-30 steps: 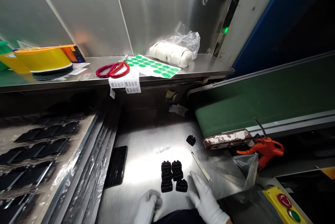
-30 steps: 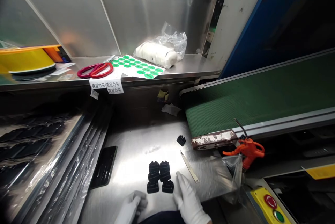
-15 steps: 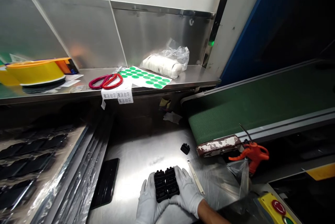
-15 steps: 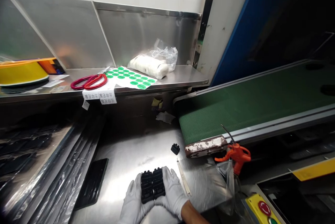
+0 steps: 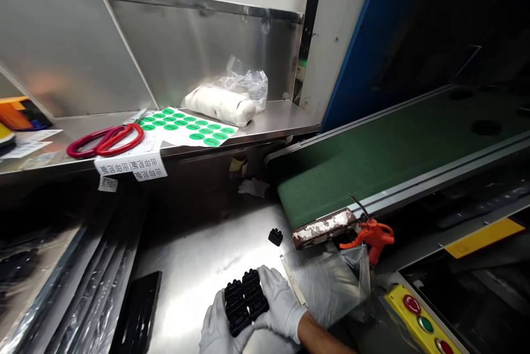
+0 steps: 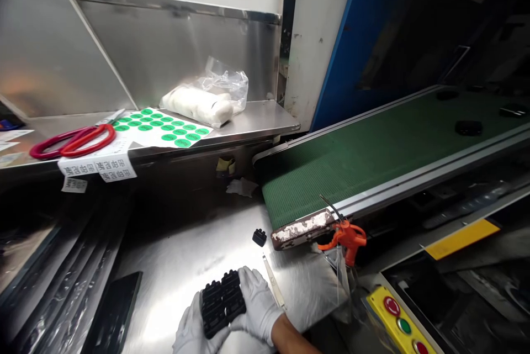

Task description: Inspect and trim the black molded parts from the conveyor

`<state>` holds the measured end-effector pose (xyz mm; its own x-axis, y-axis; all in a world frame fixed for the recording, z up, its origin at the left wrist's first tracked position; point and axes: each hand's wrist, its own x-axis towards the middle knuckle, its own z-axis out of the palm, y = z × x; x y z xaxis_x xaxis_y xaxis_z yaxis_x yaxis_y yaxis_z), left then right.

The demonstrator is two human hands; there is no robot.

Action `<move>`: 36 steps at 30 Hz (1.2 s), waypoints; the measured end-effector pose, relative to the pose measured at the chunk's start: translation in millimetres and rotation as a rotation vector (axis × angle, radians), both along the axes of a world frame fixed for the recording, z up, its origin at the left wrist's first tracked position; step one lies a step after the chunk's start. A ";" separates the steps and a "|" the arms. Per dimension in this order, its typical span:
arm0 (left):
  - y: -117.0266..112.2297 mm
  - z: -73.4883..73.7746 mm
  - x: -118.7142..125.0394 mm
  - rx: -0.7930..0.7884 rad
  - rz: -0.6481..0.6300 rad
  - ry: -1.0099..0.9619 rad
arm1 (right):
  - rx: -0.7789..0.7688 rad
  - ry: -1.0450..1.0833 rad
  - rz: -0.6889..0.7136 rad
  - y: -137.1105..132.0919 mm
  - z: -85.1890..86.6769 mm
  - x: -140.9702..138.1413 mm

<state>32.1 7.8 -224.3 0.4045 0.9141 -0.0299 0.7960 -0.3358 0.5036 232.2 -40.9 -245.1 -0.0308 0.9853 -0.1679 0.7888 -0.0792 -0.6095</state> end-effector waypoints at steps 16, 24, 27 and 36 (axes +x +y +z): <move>-41.8 5.2 -5.7 -0.251 0.023 -0.317 | 0.139 0.338 -0.273 -56.1 18.5 -16.9; -42.7 93.1 -9.1 -0.885 0.271 -0.720 | -0.231 0.856 -0.481 -56.5 95.5 -31.3; -46.7 148.7 -13.6 -1.089 0.294 -0.886 | -0.363 1.088 -0.450 -58.7 152.6 -30.5; -53.3 229.6 -23.4 -1.317 0.433 -1.121 | -0.496 1.379 -0.484 -58.2 245.7 -34.8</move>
